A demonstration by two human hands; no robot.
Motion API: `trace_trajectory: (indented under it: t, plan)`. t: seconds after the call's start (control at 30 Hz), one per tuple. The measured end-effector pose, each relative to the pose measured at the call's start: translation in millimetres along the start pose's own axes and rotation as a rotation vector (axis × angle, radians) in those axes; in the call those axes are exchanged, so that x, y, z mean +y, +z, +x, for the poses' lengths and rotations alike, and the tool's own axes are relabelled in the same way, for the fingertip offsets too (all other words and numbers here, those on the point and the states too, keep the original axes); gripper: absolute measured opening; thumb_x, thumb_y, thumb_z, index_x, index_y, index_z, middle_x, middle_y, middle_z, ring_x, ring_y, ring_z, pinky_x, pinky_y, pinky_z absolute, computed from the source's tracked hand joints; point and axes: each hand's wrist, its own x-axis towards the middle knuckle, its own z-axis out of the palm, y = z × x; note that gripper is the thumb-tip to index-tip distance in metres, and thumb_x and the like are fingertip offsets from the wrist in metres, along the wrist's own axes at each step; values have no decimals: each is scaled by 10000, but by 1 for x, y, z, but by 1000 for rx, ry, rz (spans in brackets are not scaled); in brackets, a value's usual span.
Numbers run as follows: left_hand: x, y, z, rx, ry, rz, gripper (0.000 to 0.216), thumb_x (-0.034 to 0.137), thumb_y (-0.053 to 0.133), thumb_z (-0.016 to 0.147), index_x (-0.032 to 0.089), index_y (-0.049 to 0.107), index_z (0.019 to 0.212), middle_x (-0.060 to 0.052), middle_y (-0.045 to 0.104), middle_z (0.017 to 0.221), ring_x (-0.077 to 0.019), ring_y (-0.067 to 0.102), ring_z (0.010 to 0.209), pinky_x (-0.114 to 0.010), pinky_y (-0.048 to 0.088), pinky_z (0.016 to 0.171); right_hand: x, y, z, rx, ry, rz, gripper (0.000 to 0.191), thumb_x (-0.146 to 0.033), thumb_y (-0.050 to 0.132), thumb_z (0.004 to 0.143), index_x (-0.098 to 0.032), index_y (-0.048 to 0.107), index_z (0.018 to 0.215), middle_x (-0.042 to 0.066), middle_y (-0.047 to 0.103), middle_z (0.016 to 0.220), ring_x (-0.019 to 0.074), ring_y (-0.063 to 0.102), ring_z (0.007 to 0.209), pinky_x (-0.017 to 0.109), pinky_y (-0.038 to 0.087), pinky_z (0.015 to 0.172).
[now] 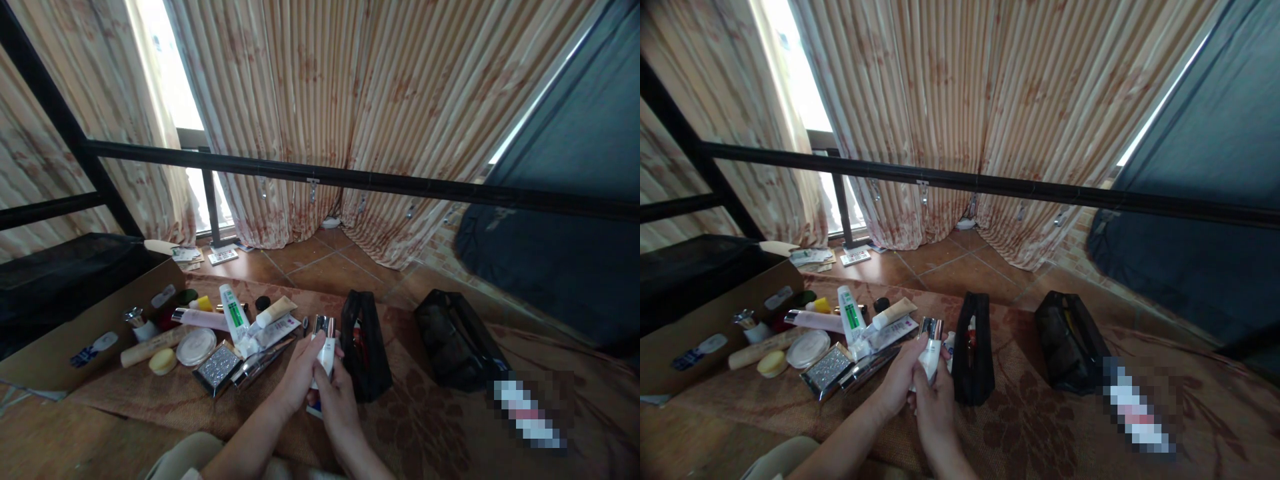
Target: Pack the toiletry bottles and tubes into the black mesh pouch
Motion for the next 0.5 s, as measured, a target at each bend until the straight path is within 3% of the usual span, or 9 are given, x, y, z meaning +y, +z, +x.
trace_trajectory:
  t: [0.3, 0.5]
  plan:
    - [1, -1, -1, -3, -8, 23, 604, 638, 447, 804, 88, 656, 942, -5, 540, 476, -91, 408, 330, -201, 228, 308, -2, -2, -2, -29, 4, -7, 550, -566, 556, 747, -126, 576, 1077, -32, 542, 586, 95, 445, 429, 212, 373, 413]
    - [2, -1, 0, 16, 8, 55, 607, 651, 440, 798, 94, 674, 851, -13, 548, 501, -89, 411, 359, -208, 239, 331, 1, -2, -1, -47, 8, -7, 634, -586, 536, 762, -119, 506, 1190, -14, 581, 668, 100, 465, 463, 213, 386, 431]
